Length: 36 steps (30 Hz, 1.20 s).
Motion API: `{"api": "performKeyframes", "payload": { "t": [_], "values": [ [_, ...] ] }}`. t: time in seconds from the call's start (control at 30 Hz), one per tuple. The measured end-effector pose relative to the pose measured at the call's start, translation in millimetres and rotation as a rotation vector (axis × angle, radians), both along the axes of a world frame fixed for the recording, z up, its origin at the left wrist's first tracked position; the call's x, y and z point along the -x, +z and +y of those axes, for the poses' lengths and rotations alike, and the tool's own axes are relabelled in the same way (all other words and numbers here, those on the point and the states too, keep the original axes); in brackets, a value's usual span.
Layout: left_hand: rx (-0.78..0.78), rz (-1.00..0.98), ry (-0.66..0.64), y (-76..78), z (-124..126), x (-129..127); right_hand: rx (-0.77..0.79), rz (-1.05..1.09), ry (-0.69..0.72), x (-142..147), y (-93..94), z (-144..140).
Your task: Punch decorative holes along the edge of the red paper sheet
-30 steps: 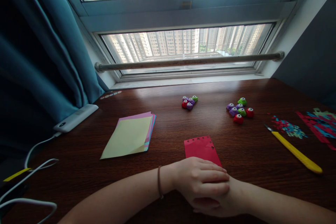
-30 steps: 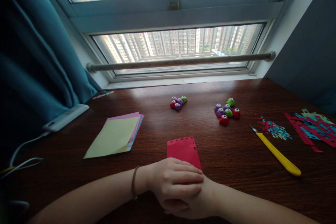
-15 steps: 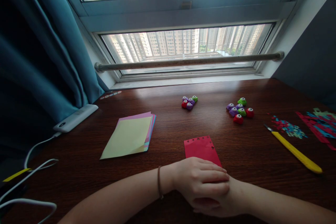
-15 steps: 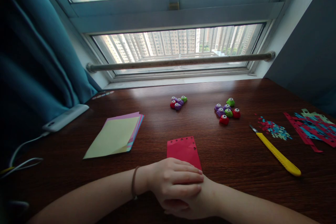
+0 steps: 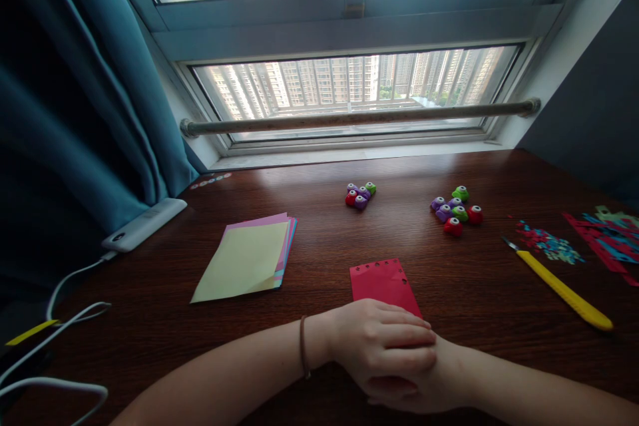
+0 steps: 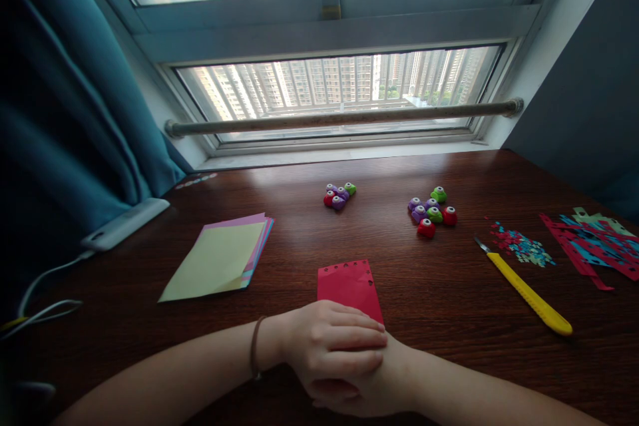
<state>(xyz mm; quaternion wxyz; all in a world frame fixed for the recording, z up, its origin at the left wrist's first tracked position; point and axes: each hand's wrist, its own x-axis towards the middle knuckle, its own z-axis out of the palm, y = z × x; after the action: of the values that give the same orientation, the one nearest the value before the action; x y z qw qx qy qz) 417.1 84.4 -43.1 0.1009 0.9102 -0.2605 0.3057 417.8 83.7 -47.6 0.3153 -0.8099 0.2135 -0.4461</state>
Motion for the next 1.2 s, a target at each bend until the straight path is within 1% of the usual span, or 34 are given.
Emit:
{"api": "performKeyframes", "payload": {
  "t": [0.1, 0.17, 0.3, 0.4, 0.5, 0.63, 0.77, 0.93, 1.0, 1.13, 1.2],
  "values": [
    [-0.013, 0.02, -0.013, -0.7, 1, 0, 0.011, 0.055, -0.03, -1, 6.7, 0],
    [-0.023, 0.043, -0.013, -0.7, 1, 0, -0.019, 0.076, -0.037, -1, 9.4, 0],
    [-0.05, 0.085, -0.01, -0.1, 2, 0, -0.096, 0.023, -0.012, -2, 6.7, 1],
    [-0.062, 0.09, 0.0, 0.8, 2, 0, -0.072, 0.017, -0.02, -3, 2.8, 1],
    [-0.051, 0.06, 0.007, 2.0, 2, 0, -0.031, 0.024, -0.026, -3, -0.8, -1],
    [-0.026, 0.019, 0.006, 1.9, 1, 0, 0.031, -0.017, -0.024, -2, -8.3, -2],
    [-0.006, 0.011, -0.006, 0.4, 1, -1, 0.045, -0.049, -0.018, -3, -15.3, 0],
    [0.005, 0.0, -0.016, 0.3, 1, -1, 0.053, -0.044, -0.069, -3, -13.9, -1],
    [0.01, -0.006, -0.013, 0.4, 0, -1, 0.037, -0.048, -0.046, -1, -11.4, -1],
    [0.007, -0.008, 0.005, 0.8, 0, 0, -0.034, -0.092, 0.071, 3, -8.5, -2],
    [-0.007, 0.011, 0.018, 1.1, 0, 0, -0.045, -0.104, 0.092, 3, -8.6, -2]
  ]
}}
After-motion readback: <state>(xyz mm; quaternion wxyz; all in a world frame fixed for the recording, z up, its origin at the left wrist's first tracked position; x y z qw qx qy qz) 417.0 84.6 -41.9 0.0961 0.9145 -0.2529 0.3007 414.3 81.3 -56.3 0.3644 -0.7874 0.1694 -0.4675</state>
